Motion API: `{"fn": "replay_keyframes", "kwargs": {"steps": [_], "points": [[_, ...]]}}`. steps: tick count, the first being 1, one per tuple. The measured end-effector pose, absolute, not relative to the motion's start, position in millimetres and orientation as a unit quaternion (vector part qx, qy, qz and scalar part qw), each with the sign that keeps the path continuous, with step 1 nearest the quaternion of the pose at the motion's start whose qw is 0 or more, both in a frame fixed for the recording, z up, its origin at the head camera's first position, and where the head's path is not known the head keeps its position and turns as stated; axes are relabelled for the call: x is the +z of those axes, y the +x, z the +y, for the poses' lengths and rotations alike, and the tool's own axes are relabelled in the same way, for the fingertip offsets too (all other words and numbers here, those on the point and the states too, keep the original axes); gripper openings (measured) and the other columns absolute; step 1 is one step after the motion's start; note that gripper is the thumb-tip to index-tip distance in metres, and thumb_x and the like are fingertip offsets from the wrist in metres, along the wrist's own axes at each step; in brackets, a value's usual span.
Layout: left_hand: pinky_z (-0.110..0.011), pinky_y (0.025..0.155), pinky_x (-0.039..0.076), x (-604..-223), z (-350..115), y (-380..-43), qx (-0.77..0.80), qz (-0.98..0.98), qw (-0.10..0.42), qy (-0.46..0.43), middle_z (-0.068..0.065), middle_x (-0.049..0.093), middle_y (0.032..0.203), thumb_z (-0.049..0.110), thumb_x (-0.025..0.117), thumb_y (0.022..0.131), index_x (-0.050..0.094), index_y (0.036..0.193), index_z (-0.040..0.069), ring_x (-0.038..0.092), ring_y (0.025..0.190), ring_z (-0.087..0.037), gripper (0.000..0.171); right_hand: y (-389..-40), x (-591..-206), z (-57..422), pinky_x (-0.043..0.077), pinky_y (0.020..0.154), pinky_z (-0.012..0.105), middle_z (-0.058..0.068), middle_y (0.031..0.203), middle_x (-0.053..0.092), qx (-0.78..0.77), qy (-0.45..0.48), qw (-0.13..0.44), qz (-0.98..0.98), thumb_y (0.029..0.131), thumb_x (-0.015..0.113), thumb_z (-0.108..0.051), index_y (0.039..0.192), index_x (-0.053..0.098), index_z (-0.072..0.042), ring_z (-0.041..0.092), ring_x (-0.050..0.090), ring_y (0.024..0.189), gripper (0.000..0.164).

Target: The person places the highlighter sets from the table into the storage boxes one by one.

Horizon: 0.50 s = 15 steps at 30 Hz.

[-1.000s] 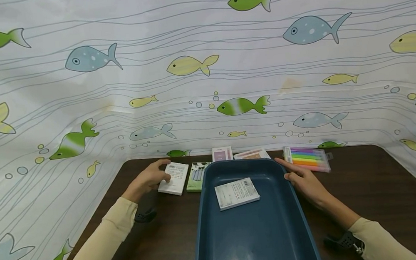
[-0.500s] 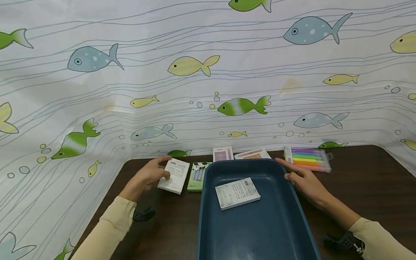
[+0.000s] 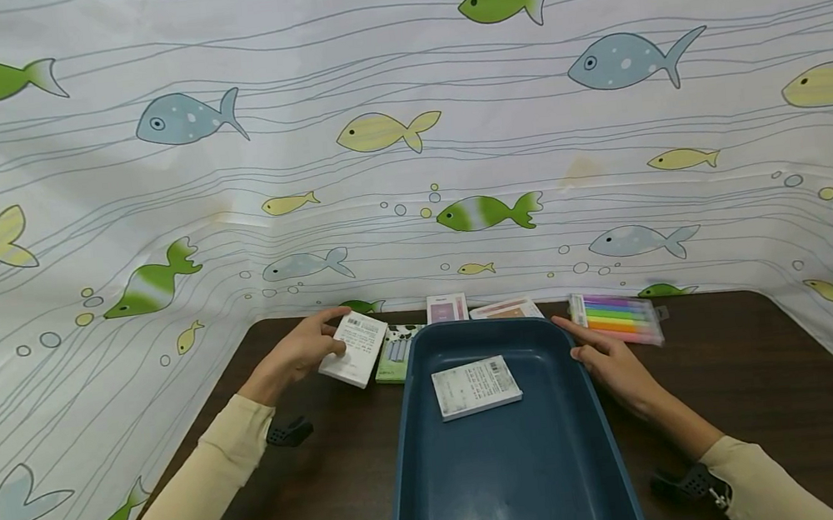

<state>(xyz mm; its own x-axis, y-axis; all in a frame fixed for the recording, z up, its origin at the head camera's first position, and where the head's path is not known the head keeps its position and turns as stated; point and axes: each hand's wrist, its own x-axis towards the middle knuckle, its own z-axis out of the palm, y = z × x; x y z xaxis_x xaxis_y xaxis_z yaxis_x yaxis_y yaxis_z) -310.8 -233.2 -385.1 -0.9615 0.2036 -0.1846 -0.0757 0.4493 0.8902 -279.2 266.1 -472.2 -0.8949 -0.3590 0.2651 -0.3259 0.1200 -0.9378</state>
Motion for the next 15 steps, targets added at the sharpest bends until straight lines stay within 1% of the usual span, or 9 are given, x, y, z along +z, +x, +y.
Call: {"fn": "replay_keyframes", "kwargs": {"steps": [4, 6, 8, 11, 15], "points": [[-0.030, 0.047, 0.040, -385.5, -232.8, -310.2, 0.513, 0.847, 0.135, 0.039, -0.034, 0.045, 0.141, -0.011, 0.057, 0.089, 0.026, 0.162, 0.009, 0.064, 0.068, -0.026, 0.082, -278.9, -471.6, 266.0, 0.028, 0.043, 0.036, -0.001, 0.056, 0.029, -0.625, -0.222, 0.014, 0.748, 0.106, 0.047, -0.005, 0.158, 0.041, -0.013, 0.021, 0.025, 0.045, 0.053], [-0.030, 0.047, 0.038, -385.8, -233.3, -310.1, 0.509, 0.849, 0.136, 0.036, -0.033, 0.044, 0.142, -0.011, 0.057, 0.089, 0.026, 0.162, 0.010, 0.064, 0.068, -0.026, 0.082, -278.6, -470.9, 265.2, 0.028, 0.043, 0.036, -0.001, 0.056, 0.030, -0.627, -0.218, 0.015, 0.747, 0.106, 0.047, -0.005, 0.158, 0.041, -0.013, 0.021, 0.025, 0.045, 0.053], [-0.031, 0.048, 0.040, -385.5, -233.3, -310.5, 0.506, 0.851, 0.135, 0.034, -0.033, 0.043, 0.143, -0.010, 0.057, 0.089, 0.026, 0.162, 0.011, 0.065, 0.069, -0.027, 0.082, -278.4, -470.0, 264.7, 0.028, 0.043, 0.036, 0.000, 0.056, 0.030, -0.629, -0.215, 0.013, 0.747, 0.106, 0.047, -0.005, 0.158, 0.041, -0.012, 0.021, 0.025, 0.045, 0.053], [-0.034, 0.053, 0.048, -384.4, -233.1, -311.2, 0.509, 0.850, 0.132, 0.033, -0.034, 0.042, 0.144, -0.011, 0.058, 0.089, 0.025, 0.163, 0.011, 0.067, 0.074, -0.029, 0.083, -277.9, -469.0, 264.4, 0.028, 0.043, 0.036, 0.000, 0.055, 0.030, -0.631, -0.213, 0.013, 0.746, 0.106, 0.047, -0.004, 0.158, 0.040, -0.011, 0.021, 0.024, 0.044, 0.053], [-0.035, 0.055, 0.051, -383.3, -233.6, -310.6, 0.514, 0.847, 0.135, 0.034, -0.034, 0.044, 0.141, -0.011, 0.057, 0.090, 0.025, 0.162, 0.010, 0.068, 0.075, -0.029, 0.082, -277.4, -469.7, 264.4, 0.028, 0.043, 0.036, 0.000, 0.055, 0.030, -0.628, -0.216, 0.014, 0.748, 0.106, 0.047, -0.004, 0.158, 0.041, -0.012, 0.021, 0.025, 0.044, 0.053]]}}
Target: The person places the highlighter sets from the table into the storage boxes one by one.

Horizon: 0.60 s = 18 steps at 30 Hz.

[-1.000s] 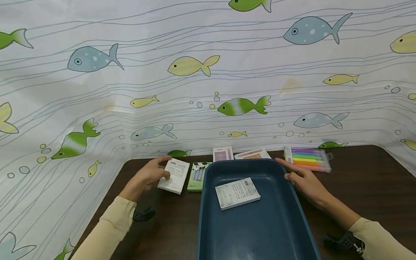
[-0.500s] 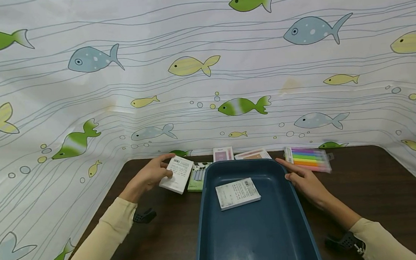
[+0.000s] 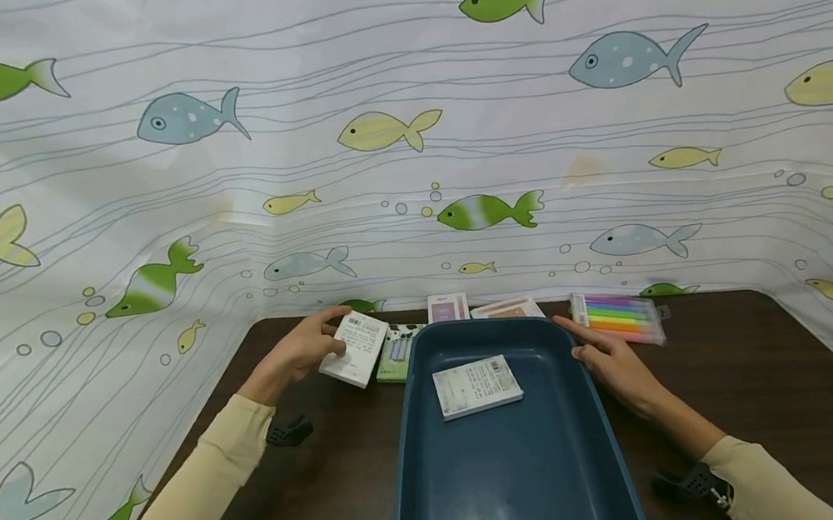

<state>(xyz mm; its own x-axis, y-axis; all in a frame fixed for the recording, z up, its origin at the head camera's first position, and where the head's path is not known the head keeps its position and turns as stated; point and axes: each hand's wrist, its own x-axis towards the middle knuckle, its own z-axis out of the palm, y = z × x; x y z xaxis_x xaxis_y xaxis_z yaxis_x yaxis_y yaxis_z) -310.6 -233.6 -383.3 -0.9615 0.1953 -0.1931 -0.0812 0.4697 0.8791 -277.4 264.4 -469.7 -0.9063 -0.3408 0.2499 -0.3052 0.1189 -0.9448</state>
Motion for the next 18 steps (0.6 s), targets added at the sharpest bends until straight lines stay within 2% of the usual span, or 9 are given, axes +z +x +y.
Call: {"fn": "replay_keyframes", "kwargs": {"steps": [7, 18], "points": [[-0.031, 0.050, 0.045, -380.3, -231.6, -307.5, 0.519, 0.843, 0.136, 0.042, -0.033, 0.046, 0.139, -0.013, 0.057, 0.088, 0.026, 0.162, 0.009, 0.067, 0.072, -0.027, 0.083, -278.1, -470.7, 265.7, 0.028, 0.043, 0.038, 0.002, 0.057, 0.029, -0.621, -0.233, 0.013, 0.748, 0.107, 0.046, -0.005, 0.158, 0.039, -0.008, 0.024, 0.024, 0.045, 0.052], [-0.037, 0.060, 0.056, -376.5, -227.4, -305.0, 0.530, 0.835, 0.134, 0.066, -0.033, 0.048, 0.134, -0.015, 0.056, 0.089, 0.026, 0.162, 0.008, 0.069, 0.084, -0.031, 0.082, -277.3, -470.0, 264.8, 0.029, 0.044, 0.036, -0.001, 0.056, 0.030, -0.629, -0.214, 0.017, 0.747, 0.106, 0.047, -0.005, 0.158, 0.041, -0.012, 0.021, 0.025, 0.045, 0.053]]}}
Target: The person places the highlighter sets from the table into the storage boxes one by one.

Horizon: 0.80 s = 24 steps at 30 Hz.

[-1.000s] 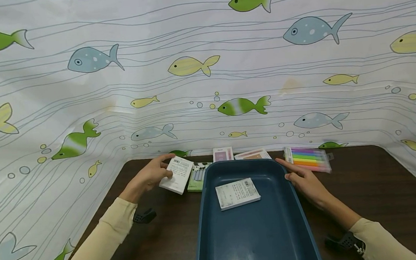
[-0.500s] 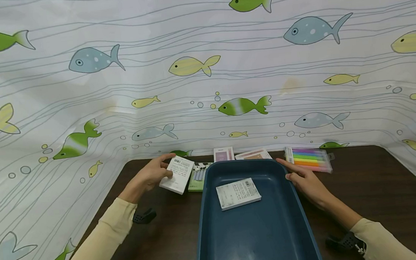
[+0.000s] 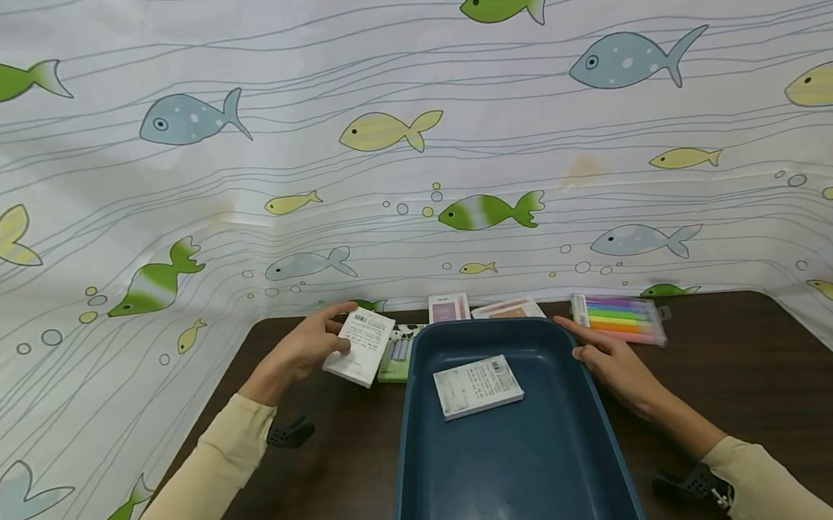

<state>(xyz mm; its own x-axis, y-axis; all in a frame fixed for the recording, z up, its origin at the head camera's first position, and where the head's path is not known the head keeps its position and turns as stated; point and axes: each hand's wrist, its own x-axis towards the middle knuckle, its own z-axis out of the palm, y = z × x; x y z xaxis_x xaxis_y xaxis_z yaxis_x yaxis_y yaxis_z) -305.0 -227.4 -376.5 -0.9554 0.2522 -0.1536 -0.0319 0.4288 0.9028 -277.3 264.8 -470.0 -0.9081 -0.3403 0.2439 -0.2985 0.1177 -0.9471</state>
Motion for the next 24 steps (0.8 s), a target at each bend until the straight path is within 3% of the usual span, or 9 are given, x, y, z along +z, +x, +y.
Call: {"fn": "replay_keyframes", "kwargs": {"steps": [19, 24], "points": [[-0.040, 0.062, 0.058, -368, -220, -295, 0.526, 0.835, 0.128, 0.099, -0.034, 0.046, 0.133, -0.016, 0.056, 0.087, 0.028, 0.161, 0.009, 0.069, 0.083, -0.033, 0.083, -278, -468, 266, 0.030, 0.045, 0.037, 0.000, 0.056, 0.029, -0.615, -0.225, 0.012, 0.756, 0.107, 0.046, -0.006, 0.158, 0.039, -0.010, 0.022, 0.024, 0.045, 0.052], [-0.040, 0.062, 0.058, -365, -218, -293, 0.529, 0.832, 0.131, 0.104, -0.034, 0.044, 0.134, -0.015, 0.056, 0.087, 0.028, 0.161, 0.008, 0.069, 0.082, -0.033, 0.083, -277, -469, 264, 0.030, 0.044, 0.035, -0.001, 0.056, 0.030, -0.619, -0.212, 0.013, 0.757, 0.106, 0.047, -0.007, 0.157, 0.043, -0.015, 0.021, 0.025, 0.045, 0.052]]}}
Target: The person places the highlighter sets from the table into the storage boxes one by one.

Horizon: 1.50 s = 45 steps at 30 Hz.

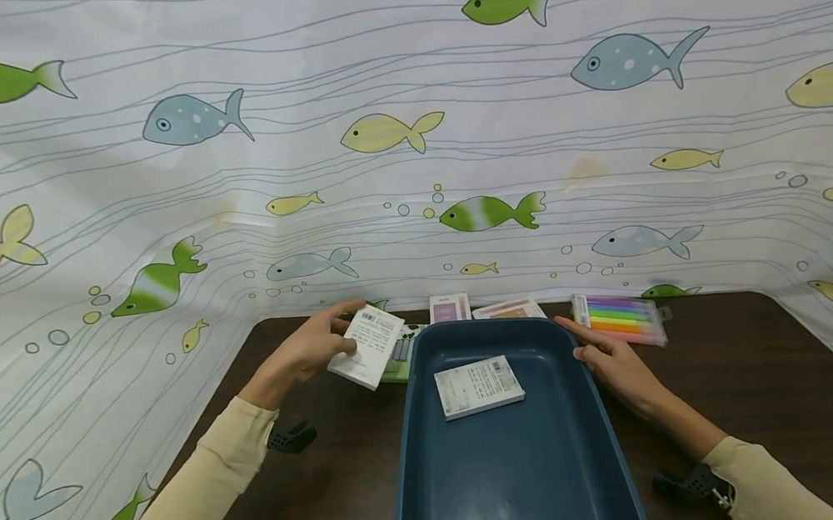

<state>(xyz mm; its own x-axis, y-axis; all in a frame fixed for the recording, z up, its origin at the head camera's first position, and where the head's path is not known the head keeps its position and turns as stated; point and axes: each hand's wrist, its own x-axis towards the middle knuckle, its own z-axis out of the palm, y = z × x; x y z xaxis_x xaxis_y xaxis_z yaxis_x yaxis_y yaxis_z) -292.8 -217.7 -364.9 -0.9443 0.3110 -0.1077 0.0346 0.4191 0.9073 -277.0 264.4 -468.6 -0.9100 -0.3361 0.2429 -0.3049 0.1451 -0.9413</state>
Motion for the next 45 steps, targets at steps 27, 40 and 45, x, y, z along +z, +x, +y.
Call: {"fn": "replay_keyframes", "kwargs": {"steps": [27, 40, 45], "points": [[-0.044, 0.068, 0.059, -353, -204, -278, 0.552, 0.809, 0.156, 0.126, -0.030, 0.041, 0.137, -0.012, 0.057, 0.088, 0.033, 0.160, 0.015, 0.067, 0.088, -0.036, 0.081, -278, -470, 265, 0.029, 0.043, 0.037, 0.000, 0.055, 0.030, -0.620, -0.215, 0.011, 0.754, 0.107, 0.046, -0.005, 0.158, 0.040, -0.010, 0.020, 0.024, 0.043, 0.052], [-0.043, 0.069, 0.059, -348, -197, -275, 0.551, 0.805, 0.170, 0.140, -0.029, 0.041, 0.140, -0.012, 0.056, 0.089, 0.035, 0.160, 0.018, 0.066, 0.091, -0.036, 0.080, -277, -471, 263, 0.030, 0.043, 0.036, 0.000, 0.056, 0.031, -0.619, -0.212, 0.007, 0.756, 0.107, 0.046, -0.006, 0.157, 0.042, -0.013, 0.021, 0.026, 0.044, 0.051], [-0.042, 0.070, 0.058, -345, -191, -273, 0.556, 0.800, 0.175, 0.142, -0.028, 0.041, 0.140, -0.013, 0.057, 0.088, 0.035, 0.160, 0.016, 0.065, 0.092, -0.035, 0.081, -276, -469, 263, 0.030, 0.043, 0.035, 0.000, 0.056, 0.031, -0.617, -0.210, 0.009, 0.758, 0.107, 0.046, -0.006, 0.158, 0.042, -0.014, 0.021, 0.027, 0.044, 0.052]]}}
